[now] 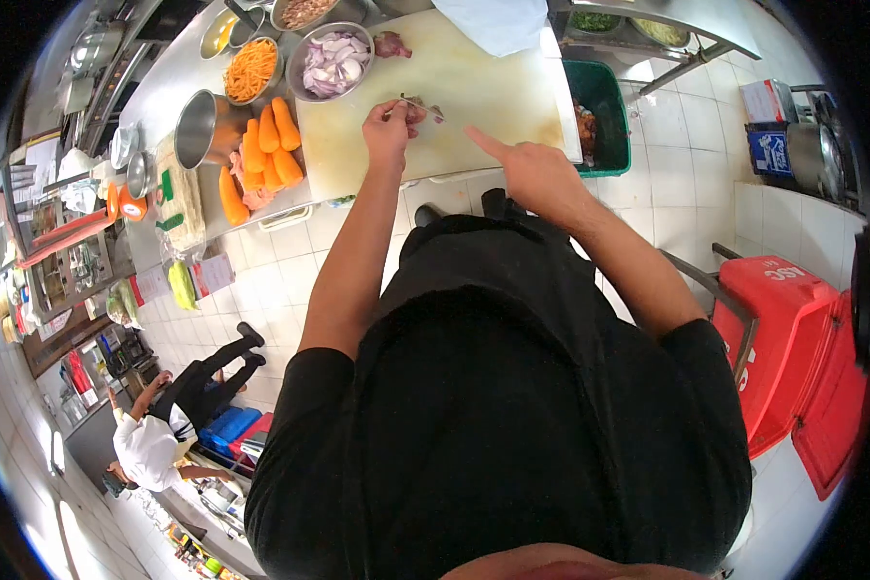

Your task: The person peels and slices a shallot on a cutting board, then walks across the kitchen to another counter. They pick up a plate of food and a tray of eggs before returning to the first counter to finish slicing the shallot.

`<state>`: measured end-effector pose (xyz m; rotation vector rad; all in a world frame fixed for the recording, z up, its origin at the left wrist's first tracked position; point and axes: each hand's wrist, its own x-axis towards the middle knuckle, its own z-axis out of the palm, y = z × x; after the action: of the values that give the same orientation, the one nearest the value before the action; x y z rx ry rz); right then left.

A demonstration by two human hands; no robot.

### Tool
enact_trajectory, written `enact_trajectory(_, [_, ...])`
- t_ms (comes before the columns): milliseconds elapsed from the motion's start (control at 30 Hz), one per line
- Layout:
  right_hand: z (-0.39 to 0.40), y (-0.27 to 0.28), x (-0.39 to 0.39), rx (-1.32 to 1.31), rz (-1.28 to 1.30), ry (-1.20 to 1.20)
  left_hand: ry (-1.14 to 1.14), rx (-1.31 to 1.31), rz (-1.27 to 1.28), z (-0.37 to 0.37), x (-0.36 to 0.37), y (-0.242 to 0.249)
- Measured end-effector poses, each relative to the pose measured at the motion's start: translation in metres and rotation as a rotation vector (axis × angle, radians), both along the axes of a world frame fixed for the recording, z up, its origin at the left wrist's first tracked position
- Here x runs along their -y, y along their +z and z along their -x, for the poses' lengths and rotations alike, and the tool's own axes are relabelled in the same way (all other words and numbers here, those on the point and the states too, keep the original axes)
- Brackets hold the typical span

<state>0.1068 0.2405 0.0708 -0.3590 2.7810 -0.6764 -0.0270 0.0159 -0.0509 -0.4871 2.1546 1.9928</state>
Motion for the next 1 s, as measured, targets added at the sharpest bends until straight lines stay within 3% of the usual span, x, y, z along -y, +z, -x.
enact_trajectory(467, [0.037,-0.011,0.003,-0.064,-0.039,0.08,0.034,0.002,-0.007,0.001,-0.003,-0.001])
enact_trajectory(800, [0.046,-0.063,0.017,-0.013,0.062,-0.032,-0.025,-0.075,0.004,0.0,-0.007,0.0])
enact_trajectory(1000, [0.015,-0.063,0.026,0.083,0.156,-0.116,0.0,-0.087,0.101,-0.016,-0.015,0.002])
